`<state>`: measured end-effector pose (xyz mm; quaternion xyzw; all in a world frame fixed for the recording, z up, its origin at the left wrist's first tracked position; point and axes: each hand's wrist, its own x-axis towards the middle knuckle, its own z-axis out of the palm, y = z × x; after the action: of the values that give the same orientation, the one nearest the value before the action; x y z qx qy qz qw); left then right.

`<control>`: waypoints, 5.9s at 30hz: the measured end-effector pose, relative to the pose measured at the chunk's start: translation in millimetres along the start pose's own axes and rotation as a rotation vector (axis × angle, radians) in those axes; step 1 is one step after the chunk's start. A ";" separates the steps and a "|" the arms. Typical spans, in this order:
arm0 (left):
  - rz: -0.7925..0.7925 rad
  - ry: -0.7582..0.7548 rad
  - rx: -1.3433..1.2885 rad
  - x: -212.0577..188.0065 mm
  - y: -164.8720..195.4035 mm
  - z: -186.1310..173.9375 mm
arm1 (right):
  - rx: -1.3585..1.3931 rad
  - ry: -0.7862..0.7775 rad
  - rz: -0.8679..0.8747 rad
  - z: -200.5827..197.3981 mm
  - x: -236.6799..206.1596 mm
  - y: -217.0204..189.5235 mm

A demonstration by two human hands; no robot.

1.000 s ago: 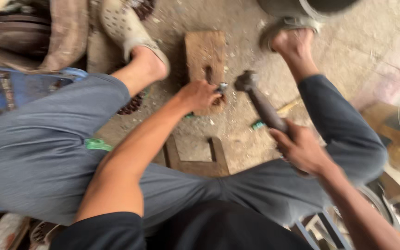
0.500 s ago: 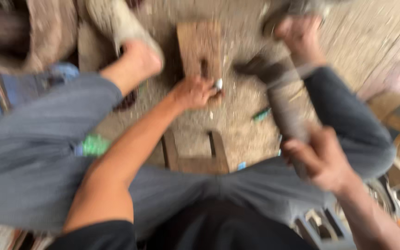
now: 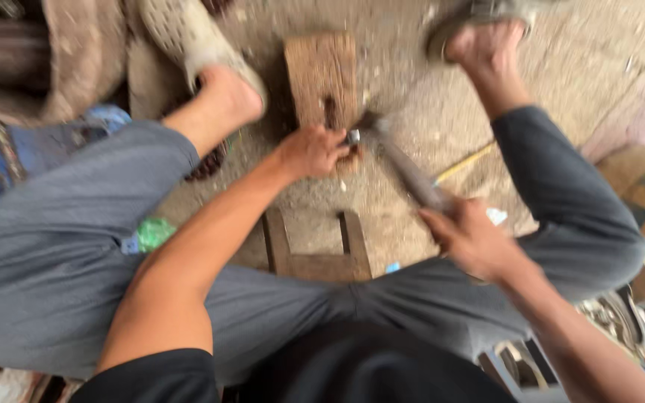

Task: The person sits on the ground and uses a hammer and a chisel to repeatedly strike a small metal ring placed on a wooden block. They adjust the ring and tool positions between strikes.

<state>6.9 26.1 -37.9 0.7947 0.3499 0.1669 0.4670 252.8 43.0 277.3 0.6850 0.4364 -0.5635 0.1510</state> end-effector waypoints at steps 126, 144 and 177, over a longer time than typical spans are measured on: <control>-0.273 0.340 -0.017 -32.9 62.1 17.9 | 0.259 -0.011 -0.123 51.9 -32.9 25.2; -0.230 0.371 0.117 -31.3 62.5 24.9 | 0.204 0.064 -0.303 57.3 -38.5 16.6; -0.292 0.338 0.086 -20.1 78.7 8.5 | -0.137 0.122 -0.233 78.6 -45.1 29.5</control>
<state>29.4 -18.7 26.6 0.7154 0.5413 0.2132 0.3869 225.9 -48.1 284.5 0.6508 0.5588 -0.5033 0.1042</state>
